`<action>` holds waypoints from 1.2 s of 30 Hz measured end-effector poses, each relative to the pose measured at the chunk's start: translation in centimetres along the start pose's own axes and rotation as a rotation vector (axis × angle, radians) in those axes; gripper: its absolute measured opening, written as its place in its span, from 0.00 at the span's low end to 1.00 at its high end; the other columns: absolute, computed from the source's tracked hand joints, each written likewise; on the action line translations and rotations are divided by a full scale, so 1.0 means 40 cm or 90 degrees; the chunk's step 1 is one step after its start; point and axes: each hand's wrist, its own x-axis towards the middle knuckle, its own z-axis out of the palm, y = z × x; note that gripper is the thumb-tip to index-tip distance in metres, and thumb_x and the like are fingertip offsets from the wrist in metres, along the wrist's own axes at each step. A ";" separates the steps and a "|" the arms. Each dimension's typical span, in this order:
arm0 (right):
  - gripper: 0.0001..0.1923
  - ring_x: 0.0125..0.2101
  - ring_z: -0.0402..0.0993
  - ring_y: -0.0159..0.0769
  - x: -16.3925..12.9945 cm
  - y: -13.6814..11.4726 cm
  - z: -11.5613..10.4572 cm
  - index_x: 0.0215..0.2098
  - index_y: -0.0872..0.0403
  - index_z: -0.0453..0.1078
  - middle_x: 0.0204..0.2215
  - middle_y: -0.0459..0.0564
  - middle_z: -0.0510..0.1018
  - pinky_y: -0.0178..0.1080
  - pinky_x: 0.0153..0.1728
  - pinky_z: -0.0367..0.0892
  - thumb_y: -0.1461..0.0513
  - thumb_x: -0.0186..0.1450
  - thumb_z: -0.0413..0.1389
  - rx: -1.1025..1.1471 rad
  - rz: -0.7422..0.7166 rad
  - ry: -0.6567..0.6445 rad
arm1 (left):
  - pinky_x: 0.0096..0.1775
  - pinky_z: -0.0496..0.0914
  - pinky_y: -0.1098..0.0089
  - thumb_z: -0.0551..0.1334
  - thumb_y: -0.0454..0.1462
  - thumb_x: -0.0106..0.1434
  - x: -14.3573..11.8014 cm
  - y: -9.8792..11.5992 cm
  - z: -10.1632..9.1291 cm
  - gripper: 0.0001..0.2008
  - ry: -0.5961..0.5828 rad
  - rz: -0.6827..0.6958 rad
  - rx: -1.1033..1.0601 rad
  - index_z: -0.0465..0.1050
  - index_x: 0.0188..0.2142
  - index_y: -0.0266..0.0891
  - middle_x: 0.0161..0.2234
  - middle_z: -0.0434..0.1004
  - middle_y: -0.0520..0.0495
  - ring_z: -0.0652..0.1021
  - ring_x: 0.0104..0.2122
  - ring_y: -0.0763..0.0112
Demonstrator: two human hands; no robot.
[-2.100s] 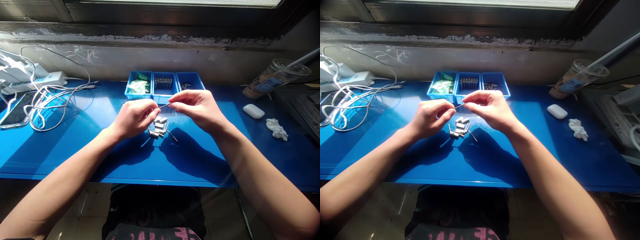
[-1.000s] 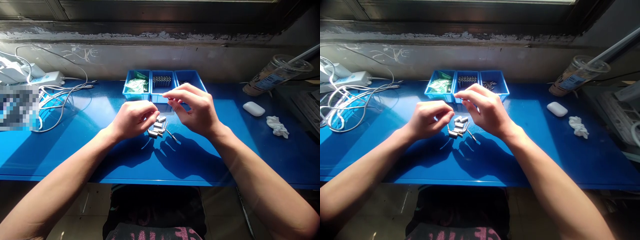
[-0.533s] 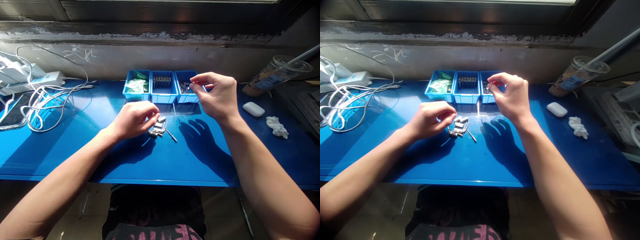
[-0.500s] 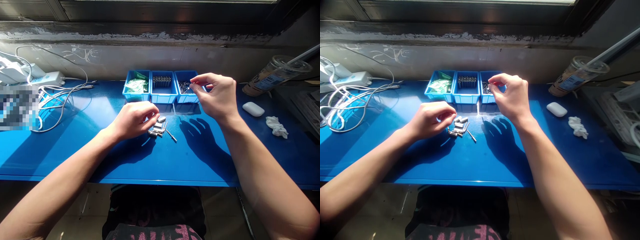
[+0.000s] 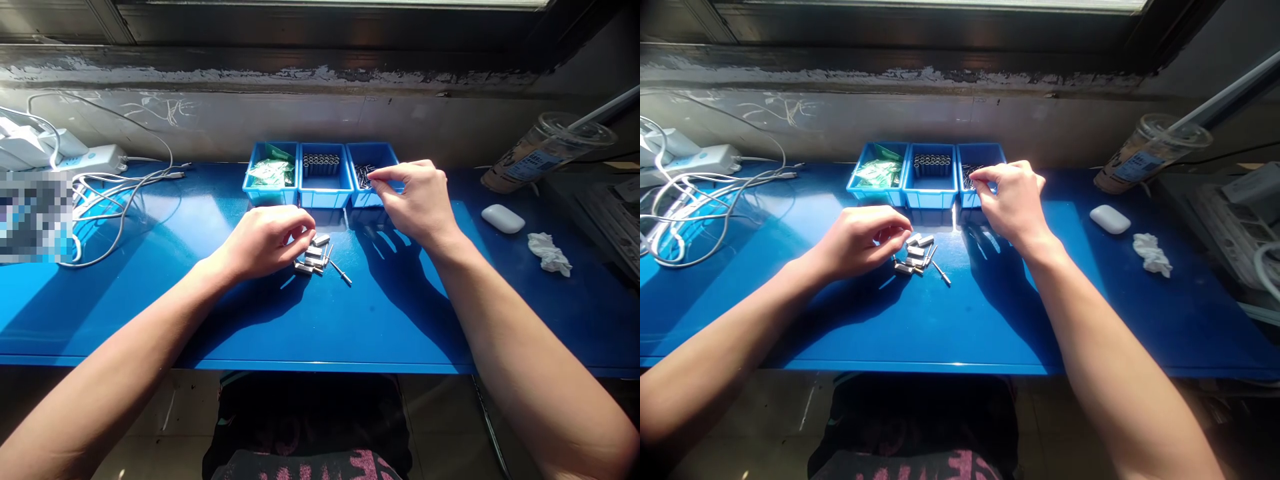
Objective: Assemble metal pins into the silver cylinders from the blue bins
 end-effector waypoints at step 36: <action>0.19 0.46 0.77 0.46 -0.063 -0.049 0.061 0.55 0.54 0.79 0.49 0.56 0.80 0.47 0.48 0.73 0.52 0.72 0.61 0.172 -0.337 -0.388 | 0.38 0.68 0.68 0.63 0.45 0.68 -0.006 0.001 -0.035 0.13 -0.263 -0.169 -0.043 0.75 0.48 0.42 0.43 0.78 0.48 0.78 0.39 0.65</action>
